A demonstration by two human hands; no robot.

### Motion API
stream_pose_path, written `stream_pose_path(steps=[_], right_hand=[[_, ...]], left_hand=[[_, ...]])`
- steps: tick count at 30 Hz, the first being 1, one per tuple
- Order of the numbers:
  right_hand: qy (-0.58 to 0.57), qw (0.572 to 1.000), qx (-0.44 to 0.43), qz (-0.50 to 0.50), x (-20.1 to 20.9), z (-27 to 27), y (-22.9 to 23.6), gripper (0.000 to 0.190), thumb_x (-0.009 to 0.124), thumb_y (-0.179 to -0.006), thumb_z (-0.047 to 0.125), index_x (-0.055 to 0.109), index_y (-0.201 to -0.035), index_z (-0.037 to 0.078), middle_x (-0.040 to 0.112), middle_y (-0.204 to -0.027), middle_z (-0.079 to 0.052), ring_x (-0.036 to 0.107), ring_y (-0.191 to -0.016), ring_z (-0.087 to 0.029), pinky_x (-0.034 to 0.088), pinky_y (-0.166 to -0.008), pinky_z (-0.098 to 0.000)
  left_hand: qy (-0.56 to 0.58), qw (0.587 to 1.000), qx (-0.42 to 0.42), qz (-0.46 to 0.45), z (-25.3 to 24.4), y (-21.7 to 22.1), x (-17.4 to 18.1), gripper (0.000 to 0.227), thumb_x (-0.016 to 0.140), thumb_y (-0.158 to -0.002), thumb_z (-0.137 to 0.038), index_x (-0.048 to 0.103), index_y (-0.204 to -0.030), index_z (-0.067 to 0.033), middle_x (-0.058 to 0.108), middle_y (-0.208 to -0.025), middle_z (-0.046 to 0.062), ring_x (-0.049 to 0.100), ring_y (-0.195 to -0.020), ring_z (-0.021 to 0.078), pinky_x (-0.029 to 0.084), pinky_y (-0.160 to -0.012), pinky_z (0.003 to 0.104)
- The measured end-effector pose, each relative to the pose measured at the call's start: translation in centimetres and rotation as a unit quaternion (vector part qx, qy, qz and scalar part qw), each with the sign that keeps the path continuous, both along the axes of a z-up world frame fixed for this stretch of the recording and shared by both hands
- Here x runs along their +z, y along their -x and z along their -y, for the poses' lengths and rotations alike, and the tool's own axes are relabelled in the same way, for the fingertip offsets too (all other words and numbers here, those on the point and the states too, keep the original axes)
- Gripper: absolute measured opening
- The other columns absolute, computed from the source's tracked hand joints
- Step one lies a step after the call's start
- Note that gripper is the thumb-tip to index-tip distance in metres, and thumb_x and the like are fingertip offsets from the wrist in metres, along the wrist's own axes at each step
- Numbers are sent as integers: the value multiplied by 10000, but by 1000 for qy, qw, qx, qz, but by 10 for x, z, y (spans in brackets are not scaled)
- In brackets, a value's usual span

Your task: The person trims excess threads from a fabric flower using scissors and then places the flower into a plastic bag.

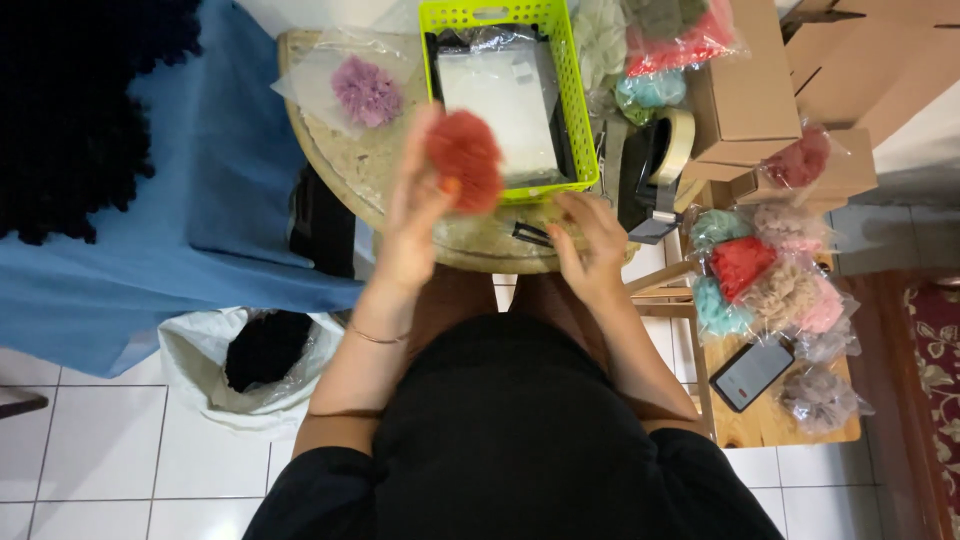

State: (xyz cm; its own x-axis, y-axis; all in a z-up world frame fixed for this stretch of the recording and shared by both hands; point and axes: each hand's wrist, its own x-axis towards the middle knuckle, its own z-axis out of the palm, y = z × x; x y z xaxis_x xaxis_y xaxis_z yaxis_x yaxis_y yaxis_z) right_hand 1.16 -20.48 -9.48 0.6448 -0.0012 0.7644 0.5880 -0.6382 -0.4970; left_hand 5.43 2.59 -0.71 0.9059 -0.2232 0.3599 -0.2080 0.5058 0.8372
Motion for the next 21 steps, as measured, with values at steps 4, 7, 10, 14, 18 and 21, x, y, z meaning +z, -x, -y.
stream_pose_path(steps=[4, 7, 10, 14, 18, 21], right_hand=[[-68, 997, 34, -3, 37, -16, 6, 566, 723, -965, 365, 613, -1354, -31, 680, -1198, -183, 655, -977, -299, 536, -847, -430], [-59, 998, 33, 10, 44, -19, -3, 750, 842, -878, 356, 526, -1430, -41, 603, -1268, -239, 641, -1027, -371, 531, -913, -473], [-79, 997, 9, -2, 40, -18, -15, 674, 823, -909, 185, 489, -1450, -40, 579, -1287, -264, 641, -1135, -425, 524, -975, -527], [-188, 982, -20, -18, 18, 2, -29, 570, 788, -932, 159, 530, -1400, -40, 591, -1329, -220, 618, -1210, -351, 499, -1038, -501], [-253, 965, -60, -35, 36, 19, -40, 466, 751, -950, 35, 565, -1377, 18, 607, -1280, -159, 598, -1220, -280, 486, -1071, -461], [-288, 955, -66, -5, 39, 44, -46, 467, 742, -929, 15, 575, -1365, 29, 625, -1261, -179, 607, -1187, -263, 490, -1069, -451]], left_hand=[[-22, 996, -91, -9, 39, 17, -5, 925, 722, -948, -503, 244, -1630, -100, 294, -1629, 257, 364, -1476, 395, 322, -1223, 513], [-52, 993, -98, 32, 56, 22, -6, 716, 649, -1026, -262, 281, -1632, -159, 283, -1661, 196, 376, -1489, 361, 320, -1238, 506], [-69, 989, -106, 72, 61, 14, -8, 682, 593, -1057, -219, 248, -1646, -210, 211, -1696, 154, 312, -1512, 406, 278, -1231, 605], [-152, 978, -136, 39, 61, -3, -1, 762, 672, -999, -197, 263, -1638, -271, 247, -1676, 171, 399, -1434, 440, 382, -1133, 632], [-33, 989, -139, 49, 48, -56, -34, 657, 703, -955, -117, 426, -1550, -103, 743, -1015, 137, 729, -1060, 228, 556, -1023, 418], [-395, 858, 144, 294, 3, -104, 0, 582, 665, -855, 40, 610, -1409, -128, 740, -1130, 142, 690, -1036, 384, 517, -876, 493]])
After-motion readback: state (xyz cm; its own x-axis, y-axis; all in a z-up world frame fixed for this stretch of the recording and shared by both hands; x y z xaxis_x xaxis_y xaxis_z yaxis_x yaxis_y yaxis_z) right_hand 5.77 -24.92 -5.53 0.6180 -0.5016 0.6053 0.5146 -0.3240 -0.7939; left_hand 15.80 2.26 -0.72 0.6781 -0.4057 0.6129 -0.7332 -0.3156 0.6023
